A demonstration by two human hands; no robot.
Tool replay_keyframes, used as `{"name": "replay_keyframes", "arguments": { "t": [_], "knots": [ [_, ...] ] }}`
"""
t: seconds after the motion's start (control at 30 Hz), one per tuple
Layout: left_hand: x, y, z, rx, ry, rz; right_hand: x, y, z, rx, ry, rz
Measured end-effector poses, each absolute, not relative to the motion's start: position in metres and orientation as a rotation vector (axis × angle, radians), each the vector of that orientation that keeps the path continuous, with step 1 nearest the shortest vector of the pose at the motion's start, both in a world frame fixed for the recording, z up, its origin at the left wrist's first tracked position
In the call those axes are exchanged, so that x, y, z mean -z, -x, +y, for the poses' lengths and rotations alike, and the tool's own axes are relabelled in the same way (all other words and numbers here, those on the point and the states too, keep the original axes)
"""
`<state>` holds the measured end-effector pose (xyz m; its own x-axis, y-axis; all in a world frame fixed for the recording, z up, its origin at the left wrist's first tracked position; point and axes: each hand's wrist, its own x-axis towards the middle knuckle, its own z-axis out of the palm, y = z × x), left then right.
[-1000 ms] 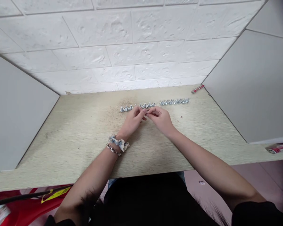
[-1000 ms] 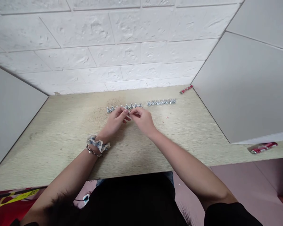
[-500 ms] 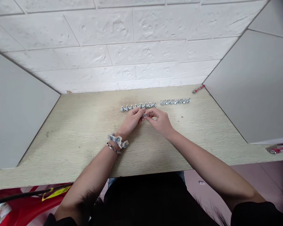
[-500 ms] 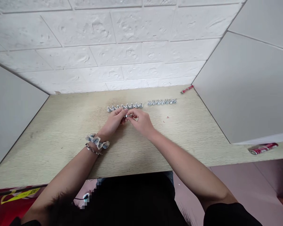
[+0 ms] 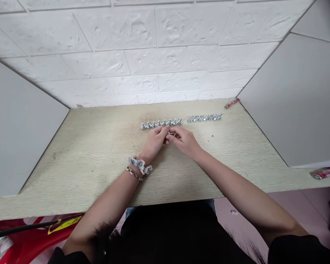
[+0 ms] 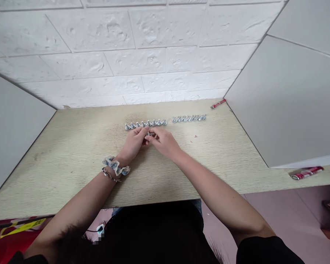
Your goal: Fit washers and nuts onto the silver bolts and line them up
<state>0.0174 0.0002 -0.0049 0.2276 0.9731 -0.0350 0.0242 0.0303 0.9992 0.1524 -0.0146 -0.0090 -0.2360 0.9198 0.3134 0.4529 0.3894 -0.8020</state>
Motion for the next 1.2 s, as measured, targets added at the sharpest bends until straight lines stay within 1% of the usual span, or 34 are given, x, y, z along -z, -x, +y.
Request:
{"name": "replay_keyframes", "arguments": {
  "t": [0.13, 0.33, 0.6, 0.8, 1.2],
  "knots": [
    [-0.001, -0.018, -0.004, -0.998, -1.291, 1.045, 0.007, -0.153, -0.018, -0.764, 1.184, -1.826],
    [-0.004, -0.018, -0.005, -0.937, -1.236, 0.95, 0.006, -0.155, -0.017, -0.705, 1.189, -1.742],
    [0.005, -0.017, 0.0, -0.968, -1.203, 0.856, 0.007, -0.156, -0.013, -0.767, 1.139, -1.67],
    [0.005, -0.017, 0.0, -0.974, -1.239, 0.889, 0.008, -0.157, -0.014, -0.87, 1.095, -1.68],
    [0.003, -0.017, -0.003, -0.944, -1.254, 1.08, 0.012, -0.158, -0.011, -0.672, 1.225, -1.946]
  ]
}}
